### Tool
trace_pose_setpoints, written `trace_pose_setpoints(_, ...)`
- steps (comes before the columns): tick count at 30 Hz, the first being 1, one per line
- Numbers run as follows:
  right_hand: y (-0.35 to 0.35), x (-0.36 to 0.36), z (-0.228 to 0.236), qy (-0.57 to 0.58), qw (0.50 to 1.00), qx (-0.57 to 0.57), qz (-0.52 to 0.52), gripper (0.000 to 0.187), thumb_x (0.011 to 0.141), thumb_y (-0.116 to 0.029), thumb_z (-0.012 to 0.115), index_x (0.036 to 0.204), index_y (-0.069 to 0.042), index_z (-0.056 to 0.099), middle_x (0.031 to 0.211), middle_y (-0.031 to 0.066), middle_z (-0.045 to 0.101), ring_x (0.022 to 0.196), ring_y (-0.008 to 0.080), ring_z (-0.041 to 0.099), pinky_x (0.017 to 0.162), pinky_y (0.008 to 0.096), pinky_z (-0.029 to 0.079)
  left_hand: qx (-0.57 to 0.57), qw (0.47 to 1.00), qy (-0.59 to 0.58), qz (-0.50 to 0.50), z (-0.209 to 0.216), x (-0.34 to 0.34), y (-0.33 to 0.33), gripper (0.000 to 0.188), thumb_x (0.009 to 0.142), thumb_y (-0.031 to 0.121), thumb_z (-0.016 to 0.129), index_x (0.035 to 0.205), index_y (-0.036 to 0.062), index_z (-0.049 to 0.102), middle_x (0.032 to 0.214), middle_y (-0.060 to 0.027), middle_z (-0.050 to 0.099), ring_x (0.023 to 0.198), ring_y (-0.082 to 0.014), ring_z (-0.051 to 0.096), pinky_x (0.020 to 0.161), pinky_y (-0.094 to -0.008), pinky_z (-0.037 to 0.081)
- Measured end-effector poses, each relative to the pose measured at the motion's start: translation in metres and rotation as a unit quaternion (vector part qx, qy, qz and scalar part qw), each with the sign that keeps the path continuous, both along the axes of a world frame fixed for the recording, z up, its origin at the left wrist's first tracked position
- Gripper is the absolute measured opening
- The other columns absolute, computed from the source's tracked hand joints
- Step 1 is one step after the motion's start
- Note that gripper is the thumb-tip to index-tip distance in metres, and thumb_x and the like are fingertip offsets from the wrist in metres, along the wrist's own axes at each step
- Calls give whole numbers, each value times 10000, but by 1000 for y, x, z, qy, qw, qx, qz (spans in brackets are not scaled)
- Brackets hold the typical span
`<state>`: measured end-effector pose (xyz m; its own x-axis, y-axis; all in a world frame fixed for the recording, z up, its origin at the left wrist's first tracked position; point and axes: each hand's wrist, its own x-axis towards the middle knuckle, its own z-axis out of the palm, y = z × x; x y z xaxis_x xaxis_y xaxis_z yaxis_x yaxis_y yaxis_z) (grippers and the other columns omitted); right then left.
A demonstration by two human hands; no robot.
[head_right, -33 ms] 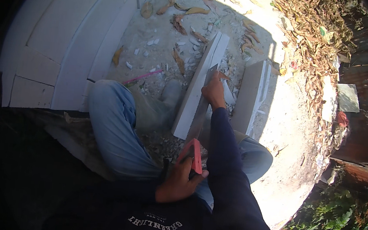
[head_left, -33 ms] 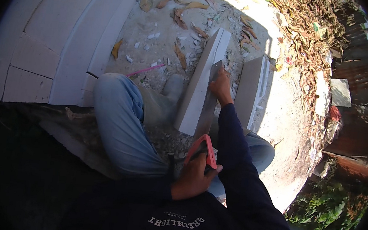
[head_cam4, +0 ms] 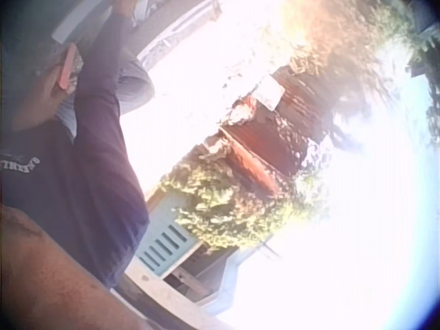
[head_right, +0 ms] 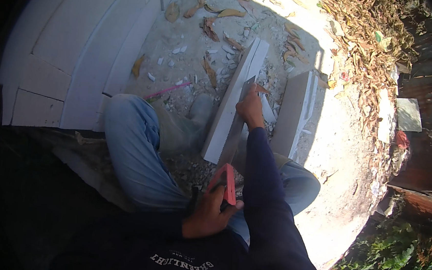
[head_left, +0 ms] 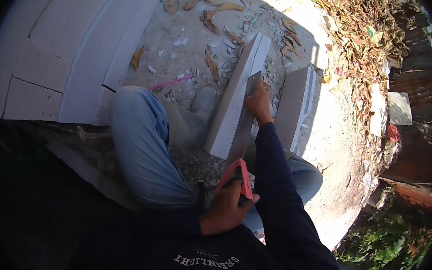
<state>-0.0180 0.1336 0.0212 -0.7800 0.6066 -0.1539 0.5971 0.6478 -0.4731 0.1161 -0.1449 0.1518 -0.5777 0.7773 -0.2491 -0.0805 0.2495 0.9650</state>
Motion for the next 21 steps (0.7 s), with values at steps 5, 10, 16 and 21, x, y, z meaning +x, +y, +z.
trace_pose_setpoints(5,21,-17,6,20,999,49,-8,809,727,-47,587,1471,131,323,1111,357,644,1074,469,639,939,473,505,79,992,73,60,3,-13,12,420,953,308,683,1112,-68,586,1002,-234,641,961,-391,657,858,-443,505)
trace_pose_setpoints(10,66,-59,5,42,997,65,-6,805,731,-80,584,1473,116,342,1148,318,653,1094,459,635,950,469,502,69,995,19,63,-7,-51,54,401,972,330,667,1026,-50,554,819,-193,614,785,-353,659,719,-437,491)
trace_pose_setpoints(16,76,-87,-1,27,998,54,-10,775,749,-80,582,1474,87,367,1170,309,653,1116,448,634,959,473,500,60,996,1,65,-15,-70,76,411,973,332,667,1064,-52,551,831,-192,622,717,-345,655,663,-430,493)
trace_pose_setpoints(21,79,-90,-2,12,999,34,-29,739,768,-66,578,1466,78,383,1195,307,650,1142,443,630,971,472,497,46,997,-1,60,-12,-76,77,424,970,344,670,1035,-58,550,818,-202,628,735,-369,666,675,-443,502)
